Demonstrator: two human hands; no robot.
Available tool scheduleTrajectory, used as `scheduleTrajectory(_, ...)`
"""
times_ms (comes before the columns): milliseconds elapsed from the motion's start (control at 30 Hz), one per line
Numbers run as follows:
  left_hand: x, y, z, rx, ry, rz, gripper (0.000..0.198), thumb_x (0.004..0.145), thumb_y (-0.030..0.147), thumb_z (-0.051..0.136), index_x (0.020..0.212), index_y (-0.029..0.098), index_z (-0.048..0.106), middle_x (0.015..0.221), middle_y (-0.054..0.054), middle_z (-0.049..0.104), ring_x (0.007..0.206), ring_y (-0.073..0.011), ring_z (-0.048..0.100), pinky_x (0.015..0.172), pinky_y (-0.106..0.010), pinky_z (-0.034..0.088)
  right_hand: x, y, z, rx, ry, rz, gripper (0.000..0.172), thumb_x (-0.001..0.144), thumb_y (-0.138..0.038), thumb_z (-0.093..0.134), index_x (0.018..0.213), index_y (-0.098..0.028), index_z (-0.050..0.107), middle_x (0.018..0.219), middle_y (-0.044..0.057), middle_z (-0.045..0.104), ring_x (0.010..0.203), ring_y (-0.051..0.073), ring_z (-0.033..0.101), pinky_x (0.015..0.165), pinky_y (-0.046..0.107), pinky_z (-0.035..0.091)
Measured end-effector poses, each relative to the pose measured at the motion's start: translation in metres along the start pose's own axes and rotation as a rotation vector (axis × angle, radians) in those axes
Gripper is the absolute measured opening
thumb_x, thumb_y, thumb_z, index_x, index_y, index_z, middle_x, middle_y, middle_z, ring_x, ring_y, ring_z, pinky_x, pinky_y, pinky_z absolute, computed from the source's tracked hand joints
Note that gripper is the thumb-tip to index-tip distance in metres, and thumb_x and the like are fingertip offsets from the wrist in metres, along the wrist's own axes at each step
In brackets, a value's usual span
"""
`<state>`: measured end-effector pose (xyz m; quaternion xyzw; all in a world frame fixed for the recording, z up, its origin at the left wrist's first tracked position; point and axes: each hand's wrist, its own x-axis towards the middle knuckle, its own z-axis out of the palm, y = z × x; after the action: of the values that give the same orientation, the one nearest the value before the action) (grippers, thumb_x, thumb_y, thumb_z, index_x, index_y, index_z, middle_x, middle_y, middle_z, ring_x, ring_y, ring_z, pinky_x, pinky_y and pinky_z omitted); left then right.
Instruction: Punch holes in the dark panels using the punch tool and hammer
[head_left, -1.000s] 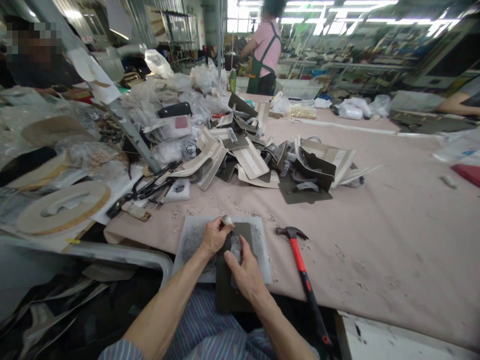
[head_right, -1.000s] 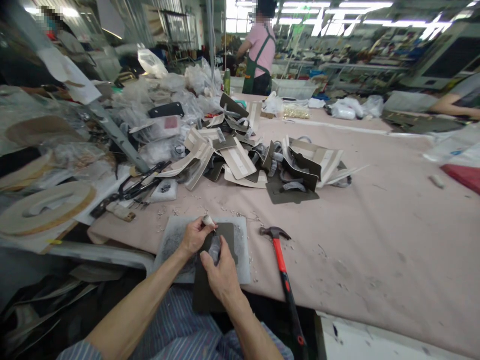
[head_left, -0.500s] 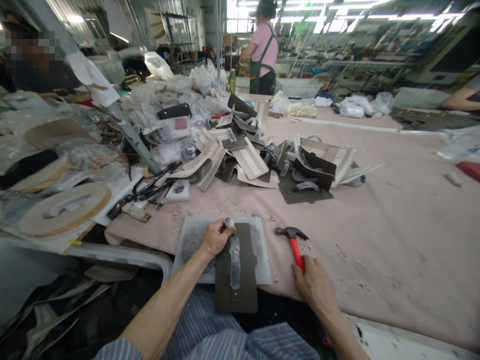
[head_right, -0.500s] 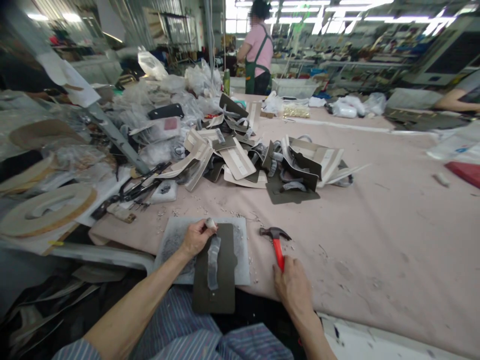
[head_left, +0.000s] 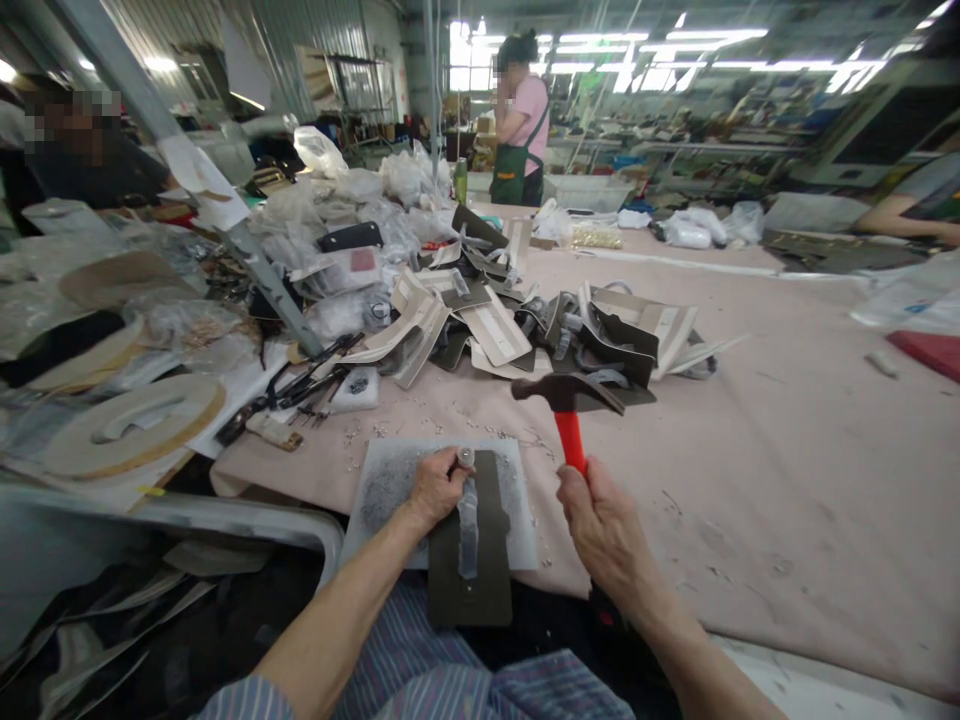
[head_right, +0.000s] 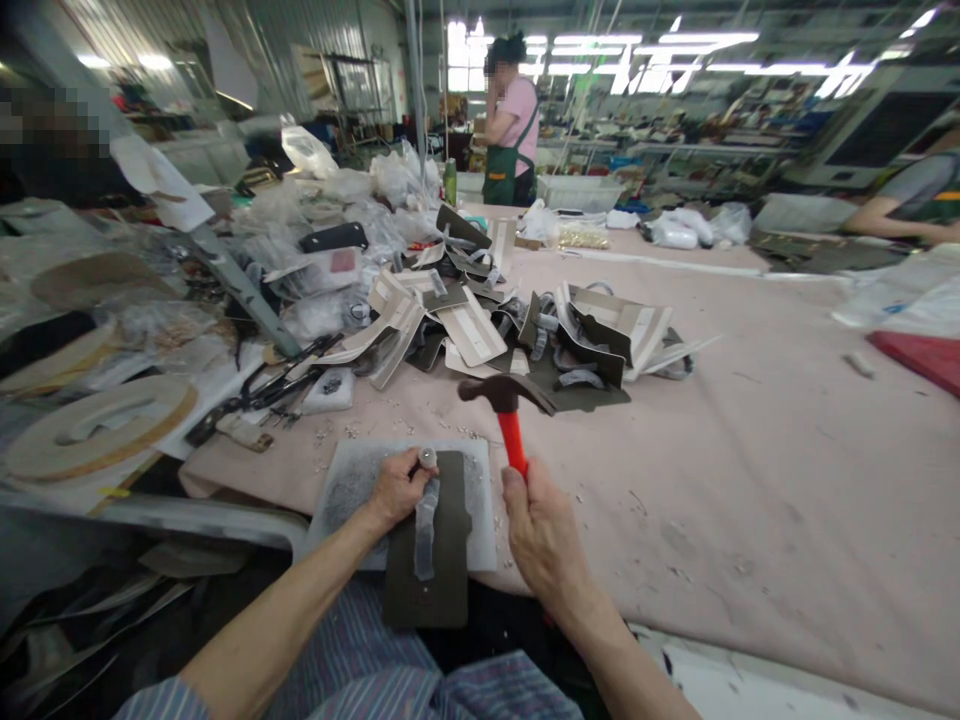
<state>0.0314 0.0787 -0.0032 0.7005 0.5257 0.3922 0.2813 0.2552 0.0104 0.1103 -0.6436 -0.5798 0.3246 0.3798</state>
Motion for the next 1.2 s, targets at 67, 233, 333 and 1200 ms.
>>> scheduleTrajectory(67, 0.0, 0.002, 0.0, 0.019, -0.007, -0.003, 0.009, 0.083, 0.014, 0.058, 0.085, 0.019, 0.065, 0.079, -0.002, 0.069, 0.075, -0.0161, 0.063, 0.072, -0.026, 0.045, 0.003, -0.012, 0.005, -0.299, -0.057, -0.201, 0.028, 0.098, -0.045, 0.038, 0.084, -0.022, 0.047, 0.059, -0.003, 0.048, 0.048, 0.012, 0.042, 0.049, 0.025, 0.026)
scheduleTrajectory(233, 0.001, 0.001, 0.002, 0.018, -0.02, -0.042, 0.006, 0.082, 0.014, 0.06, 0.081, 0.018, 0.063, 0.074, -0.001, 0.068, 0.069, -0.0154, 0.062, 0.067, -0.025, 0.044, 0.017, -0.045, -0.008, -0.584, -0.281, -0.317, 0.017, 0.095, -0.028, 0.045, 0.08, -0.021, 0.048, 0.05, -0.006, 0.041, 0.04, 0.01, 0.033, 0.046, 0.027, 0.015)
scheduleTrajectory(333, 0.001, -0.001, 0.003, 0.01, -0.008, -0.018, 0.005, 0.082, 0.016, 0.062, 0.078, 0.018, 0.063, 0.073, -0.001, 0.067, 0.07, -0.0151, 0.061, 0.068, -0.025, 0.043, 0.024, -0.082, -0.029, -0.365, 0.027, -0.402, 0.023, 0.098, -0.037, 0.043, 0.082, -0.022, 0.045, 0.054, -0.006, 0.043, 0.042, 0.01, 0.036, 0.045, 0.024, 0.021)
scheduleTrajectory(1200, 0.005, 0.004, -0.005, 0.043, -0.03, 0.013, 0.004, 0.081, 0.022, 0.066, 0.083, 0.018, 0.067, 0.08, -0.002, 0.068, 0.072, -0.0153, 0.06, 0.072, -0.026, 0.045, -0.017, 0.038, 0.044, -0.432, -0.202, -0.3, 0.052, 0.093, -0.026, 0.048, 0.144, -0.018, 0.037, 0.13, 0.014, 0.053, 0.115, 0.026, 0.054, 0.097, 0.04, 0.045)
